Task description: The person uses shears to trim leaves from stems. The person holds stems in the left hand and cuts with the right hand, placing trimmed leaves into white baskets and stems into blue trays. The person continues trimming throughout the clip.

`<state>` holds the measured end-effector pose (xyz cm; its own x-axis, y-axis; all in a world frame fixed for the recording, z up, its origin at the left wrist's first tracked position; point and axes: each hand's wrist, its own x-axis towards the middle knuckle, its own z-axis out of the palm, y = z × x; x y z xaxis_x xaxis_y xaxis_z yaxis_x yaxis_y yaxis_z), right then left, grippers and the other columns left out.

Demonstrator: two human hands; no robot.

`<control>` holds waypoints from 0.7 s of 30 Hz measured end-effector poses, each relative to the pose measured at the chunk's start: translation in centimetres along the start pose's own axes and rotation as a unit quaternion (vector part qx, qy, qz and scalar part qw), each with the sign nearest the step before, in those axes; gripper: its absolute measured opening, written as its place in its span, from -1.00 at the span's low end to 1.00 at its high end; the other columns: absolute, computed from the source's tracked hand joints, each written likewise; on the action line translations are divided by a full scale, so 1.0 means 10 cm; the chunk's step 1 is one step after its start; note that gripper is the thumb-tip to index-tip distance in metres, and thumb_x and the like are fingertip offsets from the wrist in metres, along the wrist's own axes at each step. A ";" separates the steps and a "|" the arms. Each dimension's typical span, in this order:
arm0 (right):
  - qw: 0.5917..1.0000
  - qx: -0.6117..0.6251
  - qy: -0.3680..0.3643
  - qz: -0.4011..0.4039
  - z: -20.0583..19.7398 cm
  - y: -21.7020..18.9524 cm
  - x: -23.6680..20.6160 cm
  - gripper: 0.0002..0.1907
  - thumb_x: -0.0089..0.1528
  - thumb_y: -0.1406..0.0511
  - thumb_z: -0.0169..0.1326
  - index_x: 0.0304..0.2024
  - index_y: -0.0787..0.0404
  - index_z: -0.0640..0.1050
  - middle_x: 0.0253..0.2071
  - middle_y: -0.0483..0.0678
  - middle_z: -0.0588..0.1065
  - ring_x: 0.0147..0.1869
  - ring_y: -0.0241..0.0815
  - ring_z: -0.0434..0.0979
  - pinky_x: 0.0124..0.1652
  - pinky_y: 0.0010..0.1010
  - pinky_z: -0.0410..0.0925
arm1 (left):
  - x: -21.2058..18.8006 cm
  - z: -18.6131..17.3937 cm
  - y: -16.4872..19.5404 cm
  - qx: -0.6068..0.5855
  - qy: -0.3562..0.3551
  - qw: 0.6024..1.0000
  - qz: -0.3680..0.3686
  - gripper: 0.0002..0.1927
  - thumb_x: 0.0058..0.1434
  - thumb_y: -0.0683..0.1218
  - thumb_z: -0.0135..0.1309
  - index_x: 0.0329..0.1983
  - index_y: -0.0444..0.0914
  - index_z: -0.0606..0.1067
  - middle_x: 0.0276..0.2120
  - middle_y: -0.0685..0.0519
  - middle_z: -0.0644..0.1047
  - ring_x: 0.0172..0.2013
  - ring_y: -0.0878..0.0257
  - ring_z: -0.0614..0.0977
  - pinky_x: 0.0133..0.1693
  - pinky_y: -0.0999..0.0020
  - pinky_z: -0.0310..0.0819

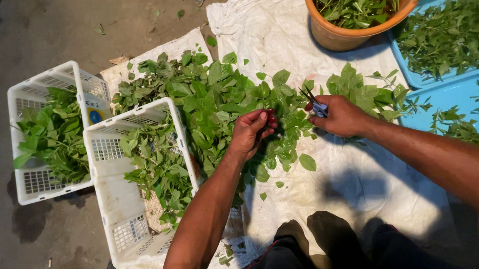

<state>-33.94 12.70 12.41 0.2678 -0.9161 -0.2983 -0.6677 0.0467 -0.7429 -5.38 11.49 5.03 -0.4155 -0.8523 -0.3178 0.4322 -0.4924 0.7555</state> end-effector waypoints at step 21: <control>0.990 -0.095 -0.056 -0.093 0.15 -0.74 0.23 -0.73 0.17 0.17 0.23 -0.18 0.19 0.58 -0.49 0.10 0.55 -0.39 0.02 0.59 -0.31 -0.13 0.42 | -0.10 -0.30 -0.02 0.126 0.007 0.992 0.022 -0.72 0.38 -0.10 0.11 0.07 -0.35 0.57 -0.18 -0.01 0.67 -0.23 0.24 0.70 -0.21 0.35 0.64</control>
<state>-27.36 10.88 16.35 0.4664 -0.8513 -0.2402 -0.7159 -0.2039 -0.6677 -2.62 11.91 3.46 -0.3886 -0.8751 -0.2885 0.2342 -0.3966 0.8876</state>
